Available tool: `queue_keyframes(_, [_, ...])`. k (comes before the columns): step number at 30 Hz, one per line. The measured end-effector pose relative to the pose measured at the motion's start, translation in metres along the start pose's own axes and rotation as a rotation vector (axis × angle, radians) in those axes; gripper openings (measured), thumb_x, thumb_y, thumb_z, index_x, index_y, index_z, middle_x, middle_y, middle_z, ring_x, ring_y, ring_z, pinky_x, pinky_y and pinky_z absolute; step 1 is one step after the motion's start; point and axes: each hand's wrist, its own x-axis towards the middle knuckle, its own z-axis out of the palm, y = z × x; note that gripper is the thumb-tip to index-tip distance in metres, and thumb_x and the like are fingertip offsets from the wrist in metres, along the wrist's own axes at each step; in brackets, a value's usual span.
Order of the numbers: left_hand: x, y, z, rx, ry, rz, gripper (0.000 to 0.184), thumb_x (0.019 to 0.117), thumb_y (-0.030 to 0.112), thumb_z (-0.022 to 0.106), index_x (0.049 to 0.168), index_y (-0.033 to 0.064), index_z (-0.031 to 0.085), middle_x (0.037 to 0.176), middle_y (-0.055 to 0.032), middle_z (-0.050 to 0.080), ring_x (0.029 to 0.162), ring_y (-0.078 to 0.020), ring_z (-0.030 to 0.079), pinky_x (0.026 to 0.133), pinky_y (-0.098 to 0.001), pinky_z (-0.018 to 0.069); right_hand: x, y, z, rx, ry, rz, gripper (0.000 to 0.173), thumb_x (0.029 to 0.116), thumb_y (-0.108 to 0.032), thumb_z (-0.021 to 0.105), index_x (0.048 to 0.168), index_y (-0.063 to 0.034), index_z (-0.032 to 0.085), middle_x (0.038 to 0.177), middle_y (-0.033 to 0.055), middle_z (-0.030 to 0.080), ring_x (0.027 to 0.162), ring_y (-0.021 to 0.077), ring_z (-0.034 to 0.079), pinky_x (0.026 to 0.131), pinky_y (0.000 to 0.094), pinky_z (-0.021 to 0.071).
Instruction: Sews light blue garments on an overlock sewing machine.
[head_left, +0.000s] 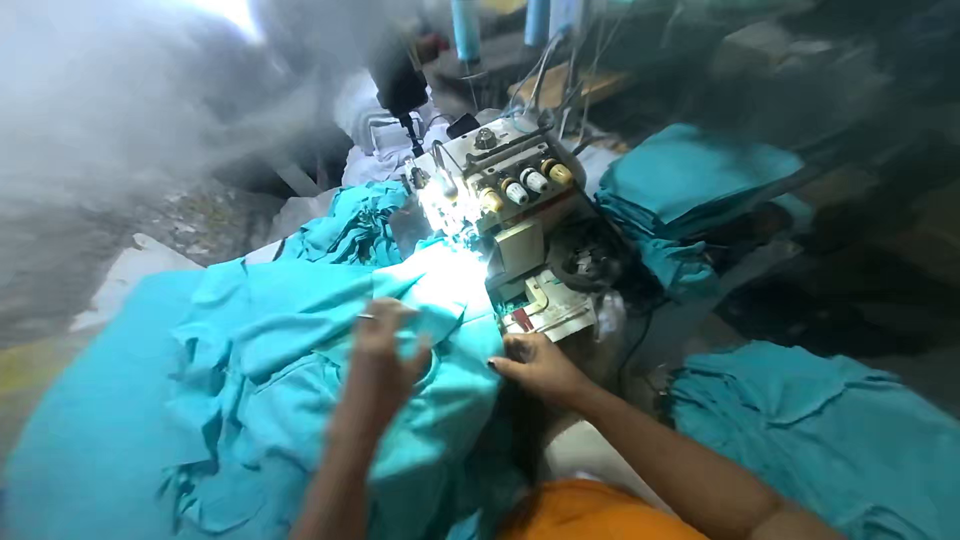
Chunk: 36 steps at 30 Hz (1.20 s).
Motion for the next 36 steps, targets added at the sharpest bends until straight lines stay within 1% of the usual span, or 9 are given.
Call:
queue_keyframes(4, [-0.002,0.020,0.075,-0.007,0.066,-0.152,0.022,0.0846,-0.009,0.064,0.106,-0.0144,0.068,0.106,-0.0337,0.067,0.100,-0.0514,0.067,0.087,-0.0596,0.0544,-0.002,-0.012,-0.008,0.066,-0.017,-0.131,0.009,0.0921,-0.007,0.068,0.085,-0.0049,0.063,0.068,-0.0101,0.055,0.059,-0.0059,0.051,0.059,0.0128,0.0453])
queue_keyframes(6, [0.005,0.023,0.073,0.006,0.068,-0.261,0.019,0.0879,-0.011,0.056,0.100,-0.0147,0.069,0.101,-0.0326,0.069,0.098,-0.0495,0.069,0.086,-0.0589,0.0547,0.010,-0.009,-0.010,0.108,-0.043,-0.104,0.007,0.0933,-0.006,0.066,0.090,-0.0012,0.063,0.074,-0.0064,0.057,0.063,-0.0033,0.053,0.062,0.0153,0.0468])
queue_keyframes(8, [0.020,0.038,0.051,-0.036,-0.092,-0.387,0.022,0.0945,-0.007,0.050,0.096,-0.0142,0.070,0.096,-0.0314,0.070,0.097,-0.0470,0.069,0.087,-0.0593,0.0525,0.026,-0.007,-0.012,0.128,-0.051,0.021,0.019,0.0979,-0.007,0.064,0.112,0.0045,0.059,0.085,-0.0001,0.058,0.064,-0.0010,0.051,0.060,0.0168,0.0456])
queue_keyframes(10, [0.035,0.055,0.025,-0.097,-0.216,-0.466,0.028,0.0993,-0.001,0.046,0.093,-0.0125,0.070,0.088,-0.0284,0.069,0.090,-0.0423,0.068,0.082,-0.0568,0.0508,0.038,-0.008,-0.016,0.160,-0.022,0.025,0.022,0.0981,-0.005,0.063,0.117,0.0050,0.060,0.087,0.0006,0.061,0.063,-0.0014,0.051,0.057,0.0164,0.0444])
queue_keyframes(12, [0.032,0.061,0.020,-0.113,-0.029,-0.315,0.026,0.0927,0.005,0.050,0.076,-0.0060,0.067,0.064,-0.0153,0.059,0.061,-0.0255,0.060,0.059,-0.0411,0.0468,0.037,-0.019,-0.022,0.146,-0.027,-0.049,0.015,0.0979,-0.003,0.061,0.111,0.0039,0.064,0.087,-0.0021,0.064,0.067,-0.0037,0.055,0.063,0.0151,0.0480])
queue_keyframes(14, [0.025,0.059,0.032,-0.159,0.191,-0.142,0.023,0.0856,0.012,0.056,0.069,-0.0008,0.066,0.056,-0.0064,0.055,0.050,-0.0113,0.052,0.050,-0.0262,0.0416,0.030,-0.023,-0.028,0.125,-0.058,-0.110,0.009,0.0966,-0.003,0.061,0.103,0.0010,0.066,0.084,-0.0053,0.065,0.071,-0.0051,0.059,0.069,0.0147,0.0508])
queue_keyframes(20, [0.014,0.046,0.088,-0.090,0.264,0.054,0.021,0.0875,0.009,0.062,0.092,-0.0029,0.078,0.071,-0.0152,0.072,0.057,-0.0241,0.069,0.054,-0.0338,0.0558,0.025,0.000,-0.032,0.110,-0.109,-0.059,0.006,0.0953,-0.001,0.063,0.100,0.0006,0.066,0.083,-0.0063,0.066,0.074,-0.0061,0.060,0.072,0.0142,0.0518])
queue_keyframes(31, [0.016,0.067,0.093,-0.037,0.213,-0.201,0.013,0.0872,0.003,0.068,0.092,-0.0079,0.071,0.075,-0.0175,0.070,0.063,-0.0280,0.069,0.060,-0.0373,0.0579,0.025,0.003,-0.031,-0.011,-0.029,-0.018,0.009,0.0961,-0.005,0.063,0.099,0.0021,0.068,0.078,-0.0044,0.065,0.067,-0.0071,0.056,0.066,0.0118,0.0484])
queue_keyframes(36, [0.003,0.065,0.094,0.043,0.246,-0.121,0.014,0.0873,0.000,0.063,0.093,-0.0013,0.075,0.091,-0.0185,0.070,0.086,-0.0347,0.069,0.077,-0.0438,0.0563,0.022,0.015,-0.033,-0.016,0.007,-0.020,0.008,0.0949,-0.005,0.063,0.096,0.0014,0.068,0.077,-0.0060,0.064,0.066,-0.0083,0.055,0.066,0.0109,0.0475])
